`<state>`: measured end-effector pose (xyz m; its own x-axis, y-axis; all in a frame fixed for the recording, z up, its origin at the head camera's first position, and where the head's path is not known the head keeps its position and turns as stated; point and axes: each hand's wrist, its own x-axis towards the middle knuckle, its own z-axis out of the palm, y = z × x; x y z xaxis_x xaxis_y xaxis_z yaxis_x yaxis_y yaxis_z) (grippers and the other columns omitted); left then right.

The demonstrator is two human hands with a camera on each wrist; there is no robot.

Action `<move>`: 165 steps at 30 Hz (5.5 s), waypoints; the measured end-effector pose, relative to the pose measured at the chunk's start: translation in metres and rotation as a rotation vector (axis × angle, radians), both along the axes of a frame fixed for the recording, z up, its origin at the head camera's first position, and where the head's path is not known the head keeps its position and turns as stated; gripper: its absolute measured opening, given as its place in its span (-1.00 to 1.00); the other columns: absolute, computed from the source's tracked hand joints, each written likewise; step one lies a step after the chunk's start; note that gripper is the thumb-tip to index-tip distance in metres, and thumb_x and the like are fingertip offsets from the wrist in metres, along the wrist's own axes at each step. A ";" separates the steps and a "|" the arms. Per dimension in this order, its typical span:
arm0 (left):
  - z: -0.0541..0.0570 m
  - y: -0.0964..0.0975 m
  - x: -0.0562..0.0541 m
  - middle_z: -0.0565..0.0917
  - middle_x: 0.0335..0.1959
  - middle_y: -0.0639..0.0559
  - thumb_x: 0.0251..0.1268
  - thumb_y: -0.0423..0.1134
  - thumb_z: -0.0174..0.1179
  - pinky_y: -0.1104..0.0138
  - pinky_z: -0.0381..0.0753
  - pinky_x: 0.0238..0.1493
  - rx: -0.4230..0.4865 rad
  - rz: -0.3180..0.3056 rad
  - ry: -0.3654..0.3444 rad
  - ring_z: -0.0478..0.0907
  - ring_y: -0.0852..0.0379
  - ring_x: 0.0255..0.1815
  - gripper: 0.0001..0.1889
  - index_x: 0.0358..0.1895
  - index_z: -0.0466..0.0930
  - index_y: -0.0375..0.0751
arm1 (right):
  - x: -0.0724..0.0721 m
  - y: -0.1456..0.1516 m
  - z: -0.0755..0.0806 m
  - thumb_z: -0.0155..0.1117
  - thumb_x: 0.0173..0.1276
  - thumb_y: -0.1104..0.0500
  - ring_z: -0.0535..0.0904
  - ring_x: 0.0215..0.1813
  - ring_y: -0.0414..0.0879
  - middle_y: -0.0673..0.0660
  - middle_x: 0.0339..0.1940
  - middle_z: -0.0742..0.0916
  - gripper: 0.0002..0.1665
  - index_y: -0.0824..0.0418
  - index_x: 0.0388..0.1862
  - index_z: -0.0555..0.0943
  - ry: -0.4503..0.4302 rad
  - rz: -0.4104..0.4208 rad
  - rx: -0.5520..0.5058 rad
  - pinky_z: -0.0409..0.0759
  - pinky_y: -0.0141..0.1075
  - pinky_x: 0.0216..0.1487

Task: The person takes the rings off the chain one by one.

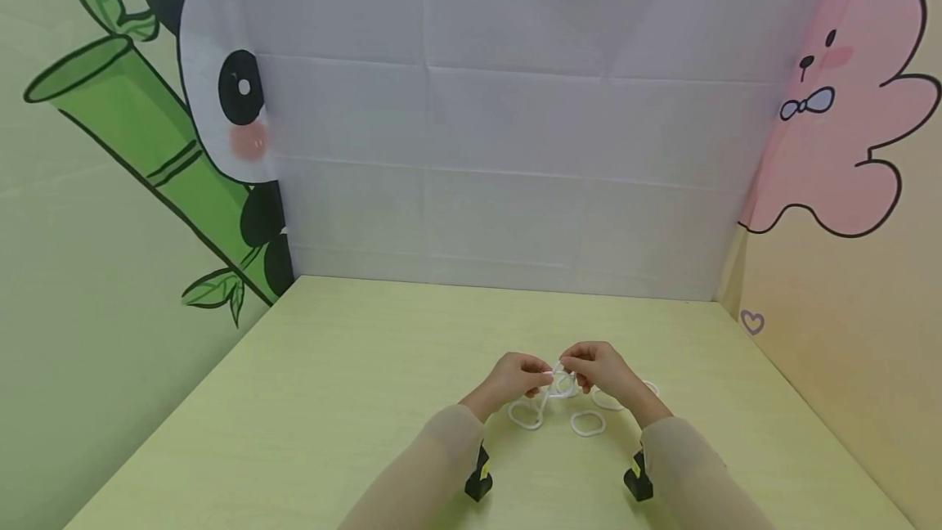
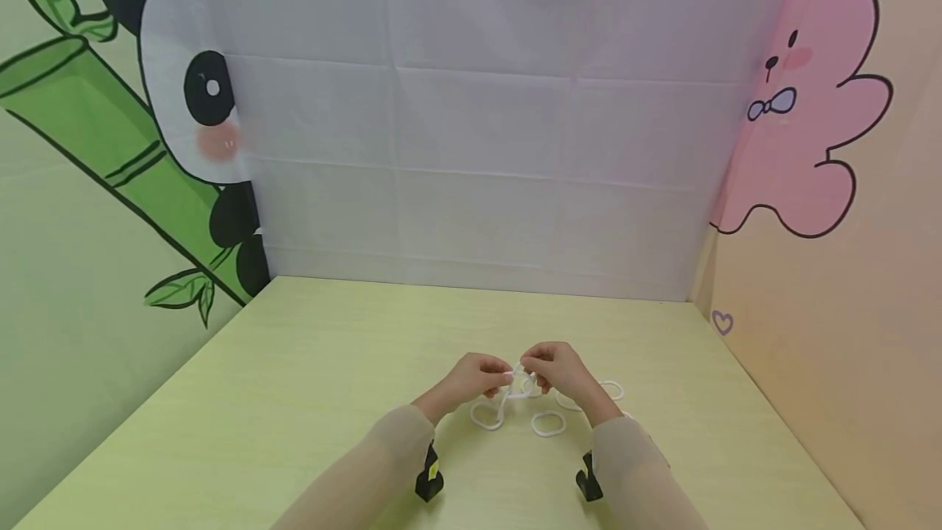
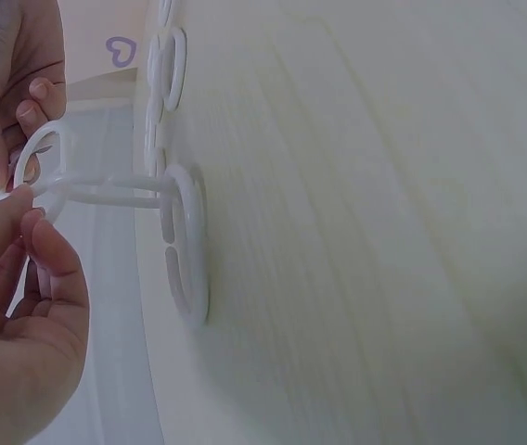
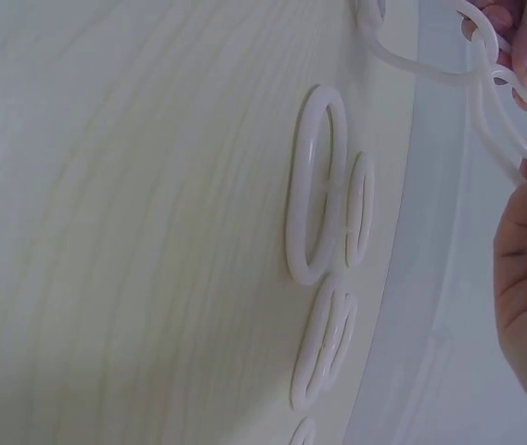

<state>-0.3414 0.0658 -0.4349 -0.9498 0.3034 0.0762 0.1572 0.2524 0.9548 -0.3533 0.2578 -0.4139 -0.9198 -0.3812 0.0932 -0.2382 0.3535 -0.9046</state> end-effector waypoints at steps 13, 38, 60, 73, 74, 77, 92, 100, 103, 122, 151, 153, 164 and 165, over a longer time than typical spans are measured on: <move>0.002 0.000 -0.001 0.58 -0.52 0.05 0.21 -0.31 0.23 0.36 0.55 -0.42 0.010 0.019 0.031 0.44 0.22 -0.54 -0.85 -0.27 0.65 -0.35 | -0.001 0.001 -0.002 0.14 0.37 0.19 0.38 -0.62 -0.17 0.11 -0.57 0.56 -0.72 0.44 -0.16 0.54 -0.018 -0.003 -0.009 0.47 -0.34 -0.58; 0.001 -0.007 0.000 0.56 -0.52 0.05 0.22 -0.32 0.22 0.38 0.56 -0.43 0.054 0.015 0.000 0.45 0.22 -0.56 -0.85 -0.25 0.63 -0.36 | 0.004 0.018 0.003 0.12 0.38 0.17 0.38 -0.59 -0.16 0.15 -0.46 0.63 -0.66 0.50 -0.12 0.50 -0.009 -0.069 0.028 0.42 -0.34 -0.59; 0.003 -0.015 0.004 0.60 -0.45 -0.09 0.23 -0.35 0.19 0.38 0.55 -0.44 0.072 -0.006 -0.005 0.47 0.19 -0.55 -0.84 -0.22 0.61 -0.40 | 0.018 0.039 0.006 0.10 0.39 0.17 0.42 -0.57 -0.15 0.30 -0.37 0.62 -0.64 0.52 -0.10 0.47 -0.033 -0.074 0.036 0.50 -0.32 -0.53; -0.001 -0.009 0.002 0.60 -0.37 -0.26 0.23 -0.35 0.19 0.36 0.56 -0.44 0.066 0.008 0.011 0.45 0.20 -0.56 -0.82 -0.18 0.60 -0.41 | 0.015 0.058 -0.002 0.10 0.39 0.18 0.40 -0.58 -0.17 0.22 -0.41 0.63 -0.65 0.53 -0.12 0.45 -0.052 -0.058 0.060 0.47 -0.34 -0.53; -0.002 -0.009 0.001 0.60 -0.37 -0.26 0.23 -0.35 0.19 0.35 0.56 -0.44 0.062 0.010 0.014 0.45 0.20 -0.56 -0.83 -0.18 0.60 -0.40 | 0.016 0.059 -0.002 0.10 0.39 0.19 0.39 -0.58 -0.17 0.23 -0.41 0.63 -0.65 0.53 -0.12 0.46 -0.059 -0.059 0.060 0.47 -0.34 -0.53; -0.004 -0.007 0.000 0.60 -0.36 -0.27 0.23 -0.34 0.20 0.35 0.56 -0.44 0.056 0.015 0.018 0.45 0.20 -0.55 -0.85 -0.20 0.61 -0.36 | 0.016 0.062 -0.003 0.10 0.39 0.20 0.38 -0.58 -0.17 0.23 -0.41 0.63 -0.66 0.52 -0.12 0.46 -0.077 -0.060 0.064 0.46 -0.33 -0.53; -0.002 -0.006 -0.003 0.60 -0.36 -0.28 0.23 -0.34 0.20 0.38 0.55 -0.45 0.050 0.005 0.014 0.45 0.23 -0.57 -0.86 -0.23 0.61 -0.37 | 0.012 0.077 -0.015 0.11 0.37 0.22 0.37 -0.60 -0.19 0.14 -0.49 0.63 -0.75 0.45 -0.24 0.54 -0.113 -0.013 0.115 0.43 -0.40 -0.58; -0.003 -0.005 -0.004 0.60 -0.31 -0.31 0.23 -0.33 0.20 0.38 0.56 -0.43 0.053 0.005 0.011 0.46 0.22 -0.55 -0.88 -0.25 0.62 -0.33 | 0.011 0.079 -0.020 0.15 0.34 0.24 0.39 -0.61 -0.21 0.11 -0.52 0.63 -0.79 0.43 -0.28 0.56 -0.146 0.023 0.154 0.41 -0.42 -0.59; -0.004 -0.005 -0.004 0.60 -0.32 -0.30 0.22 -0.33 0.21 0.37 0.56 -0.43 0.053 0.005 0.011 0.46 0.21 -0.55 -0.88 -0.25 0.62 -0.33 | 0.011 0.079 -0.022 0.15 0.32 0.26 0.39 -0.62 -0.22 0.10 -0.54 0.63 -0.81 0.42 -0.31 0.57 -0.159 0.038 0.176 0.41 -0.44 -0.60; 0.002 -0.006 0.003 0.60 -0.36 -0.30 0.22 -0.33 0.21 0.35 0.55 -0.44 0.054 0.016 0.021 0.44 0.20 -0.57 -0.84 -0.23 0.61 -0.39 | 0.018 0.071 -0.024 0.23 0.21 0.34 0.44 -0.70 -0.22 0.04 -0.71 0.55 -0.94 0.37 -0.38 0.61 -0.152 0.031 0.243 0.46 -0.42 -0.64; -0.002 -0.009 -0.001 0.61 -0.37 -0.26 0.22 -0.32 0.22 0.38 0.55 -0.45 0.059 0.005 0.011 0.45 0.22 -0.58 -0.84 -0.24 0.62 -0.37 | 0.020 0.067 -0.024 0.24 0.16 0.41 0.43 -0.70 -0.19 0.08 -0.68 0.54 -0.93 0.35 -0.47 0.53 -0.135 0.031 0.292 0.47 -0.39 -0.65; -0.002 -0.009 -0.001 0.61 -0.38 -0.24 0.21 -0.32 0.22 0.38 0.55 -0.45 0.059 0.006 0.012 0.45 0.22 -0.58 -0.86 -0.25 0.62 -0.35 | 0.019 0.067 -0.023 0.25 0.17 0.39 0.43 -0.69 -0.18 0.08 -0.67 0.54 -0.93 0.36 -0.46 0.53 -0.122 0.022 0.302 0.46 -0.39 -0.65; -0.001 -0.008 0.000 0.61 -0.45 -0.13 0.20 -0.34 0.23 0.38 0.55 -0.46 0.064 0.016 0.017 0.45 0.22 -0.58 -0.87 -0.25 0.62 -0.34 | 0.016 0.059 -0.011 0.20 0.25 0.33 0.44 -0.65 -0.17 0.11 -0.55 0.56 -0.90 0.40 -0.35 0.53 -0.065 0.036 0.213 0.48 -0.36 -0.61; -0.001 -0.007 0.000 0.61 -0.45 -0.13 0.20 -0.34 0.23 0.38 0.55 -0.46 0.065 0.016 0.018 0.45 0.23 -0.58 -0.88 -0.26 0.62 -0.33 | 0.015 0.058 -0.010 0.20 0.26 0.32 0.44 -0.65 -0.17 0.12 -0.54 0.56 -0.89 0.40 -0.34 0.53 -0.063 0.031 0.204 0.49 -0.35 -0.61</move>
